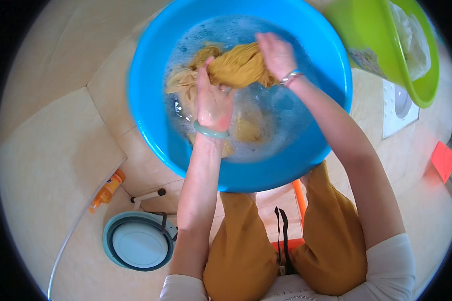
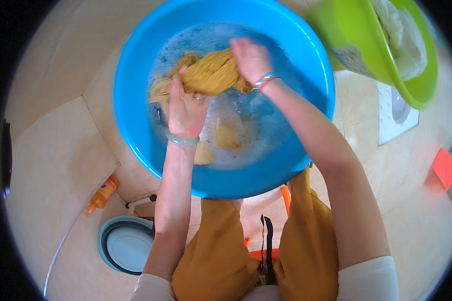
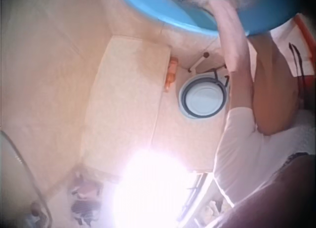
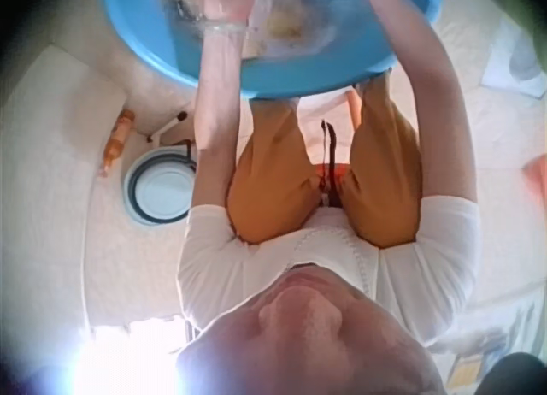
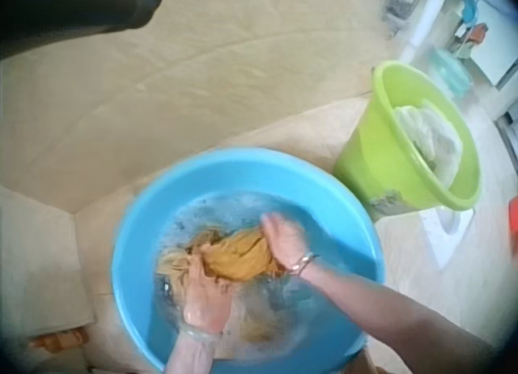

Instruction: The person hand-washes clothes in a blue basin filled with soapy water. They scrub and wring out a white cloth, placing it into a green bucket, then proceed to scrub and wring out a yellow cloth in the same manner.

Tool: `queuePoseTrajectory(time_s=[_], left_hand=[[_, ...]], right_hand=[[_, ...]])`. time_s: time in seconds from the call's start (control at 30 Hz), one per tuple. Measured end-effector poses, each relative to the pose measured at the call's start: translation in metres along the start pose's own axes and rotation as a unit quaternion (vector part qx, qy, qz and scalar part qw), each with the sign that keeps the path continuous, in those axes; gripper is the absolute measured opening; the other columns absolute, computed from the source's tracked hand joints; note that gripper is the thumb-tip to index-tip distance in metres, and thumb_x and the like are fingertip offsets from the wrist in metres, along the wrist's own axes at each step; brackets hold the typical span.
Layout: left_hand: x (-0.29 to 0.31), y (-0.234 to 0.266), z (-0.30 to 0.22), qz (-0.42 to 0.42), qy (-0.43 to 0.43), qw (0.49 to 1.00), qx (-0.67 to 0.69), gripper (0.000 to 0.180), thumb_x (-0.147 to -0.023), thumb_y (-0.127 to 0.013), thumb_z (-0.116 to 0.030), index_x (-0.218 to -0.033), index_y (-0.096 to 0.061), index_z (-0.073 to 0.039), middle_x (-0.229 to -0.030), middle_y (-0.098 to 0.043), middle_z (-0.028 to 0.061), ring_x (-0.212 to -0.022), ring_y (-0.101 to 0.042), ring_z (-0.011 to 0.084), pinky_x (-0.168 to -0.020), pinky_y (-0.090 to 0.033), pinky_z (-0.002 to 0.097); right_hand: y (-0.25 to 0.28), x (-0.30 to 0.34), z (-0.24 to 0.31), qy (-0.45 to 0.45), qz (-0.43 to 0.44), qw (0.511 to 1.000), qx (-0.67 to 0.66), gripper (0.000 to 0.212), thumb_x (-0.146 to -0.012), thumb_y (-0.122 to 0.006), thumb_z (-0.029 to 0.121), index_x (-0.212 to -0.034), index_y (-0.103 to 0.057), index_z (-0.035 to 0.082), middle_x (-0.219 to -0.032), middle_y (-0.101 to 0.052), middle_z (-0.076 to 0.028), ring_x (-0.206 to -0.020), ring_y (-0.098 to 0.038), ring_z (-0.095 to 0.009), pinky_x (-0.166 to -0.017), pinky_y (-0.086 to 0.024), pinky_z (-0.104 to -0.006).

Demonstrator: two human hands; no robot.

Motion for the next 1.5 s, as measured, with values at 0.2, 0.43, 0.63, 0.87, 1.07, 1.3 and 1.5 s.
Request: queuePoseTrajectory(time_s=[0.2, 0.43, 0.63, 0.87, 1.07, 1.3, 1.5], left_hand=[[-0.012, 0.007, 0.019, 0.08, 0.06, 0.995, 0.019, 0.075, -0.096, -0.033, -0.066, -0.156, -0.004, -0.031, -0.161, -0.012, 0.0089, -0.146, -0.012, 0.0377, -0.112, -0.011, 0.069], [-0.037, 0.002, 0.037, 0.062, 0.051, 0.993, -0.083, 0.067, -0.099, -0.044, -0.051, -0.155, -0.017, -0.027, -0.157, -0.024, 0.0092, -0.142, -0.026, 0.034, -0.113, -0.022, 0.0608], [-0.003, -0.022, -0.004, 0.099, 0.086, 0.991, 0.037, 0.04, -0.096, -0.059, -0.033, -0.133, -0.049, -0.021, -0.122, -0.059, 0.0114, -0.097, -0.062, 0.0224, -0.08, -0.054, 0.0346], [0.02, -0.035, -0.001, 0.204, 0.196, 0.941, 0.183, 0.046, -0.092, -0.053, -0.061, -0.088, -0.052, -0.016, -0.072, -0.044, -0.0004, -0.062, -0.044, 0.0112, -0.05, -0.035, 0.0261], [0.015, -0.014, 0.005, 0.061, -0.002, 0.998, 0.033, 0.042, -0.098, -0.047, -0.049, -0.116, -0.053, -0.012, -0.097, -0.054, 0.001, -0.088, -0.053, 0.0129, -0.073, -0.046, 0.0303], [0.026, 0.012, -0.008, -0.066, -0.077, 0.995, -0.025, 0.023, -0.098, -0.052, -0.034, -0.095, -0.058, -0.013, -0.084, -0.056, 0.0017, -0.087, -0.056, 0.0139, -0.082, -0.046, 0.0292], [0.016, 0.012, 0.022, -0.127, -0.022, 0.99, -0.048, 0.036, -0.099, -0.05, -0.041, -0.118, -0.053, -0.011, -0.124, -0.055, 0.0078, -0.119, -0.051, 0.0201, -0.105, -0.038, 0.038]], right_hand=[[-0.021, 0.055, 0.021, 0.176, 0.081, 0.956, 0.221, 0.042, -0.097, -0.053, 0.033, -0.13, -0.049, 0.007, -0.119, -0.054, -0.02, -0.105, -0.052, -0.038, -0.093, -0.047, -0.0433], [-0.016, 0.031, 0.015, -0.057, 0.002, 0.996, -0.07, 0.024, -0.091, -0.062, 0.024, -0.11, -0.061, 0.01, -0.109, -0.059, -0.015, -0.084, -0.063, -0.038, -0.076, -0.052, -0.0479], [0.028, 0.113, 0.185, 0.247, 0.123, 0.96, -0.049, 0.018, -0.074, -0.068, 0.018, -0.089, -0.062, 0.011, -0.092, -0.052, -0.005, -0.086, -0.059, -0.021, -0.069, -0.055, -0.0373], [0.031, 0.127, 0.247, 0.36, 0.041, 0.931, -0.044, 0.018, -0.068, -0.074, 0.023, -0.069, -0.057, 0.016, -0.083, -0.048, 0.001, -0.075, -0.054, -0.014, -0.051, -0.049, -0.0247], [0.037, 0.113, 0.223, 0.355, -0.027, 0.931, -0.082, 0.022, -0.07, -0.075, 0.024, -0.065, -0.056, 0.014, -0.076, -0.047, -0.002, -0.066, -0.056, -0.016, -0.052, -0.045, -0.0297], [0.033, 0.088, 0.184, 0.31, -0.029, 0.939, -0.147, 0.016, -0.083, -0.066, 0.022, -0.074, -0.058, 0.012, -0.075, -0.06, -0.006, -0.063, -0.064, -0.022, -0.055, -0.053, -0.0348], [0.007, 0.044, 0.044, 0.051, 0.051, 0.996, -0.049, 0.024, -0.096, -0.055, 0.03, -0.094, -0.06, 0.007, -0.084, -0.066, -0.014, -0.079, -0.065, -0.035, -0.068, -0.051, -0.0454]])
Point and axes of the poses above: each hand's wrist, its own x-axis away from the middle knuckle, its own y-axis out of the back of the hand, z = x × y, the point moved 10 cm from there along -x, towards the middle knuckle
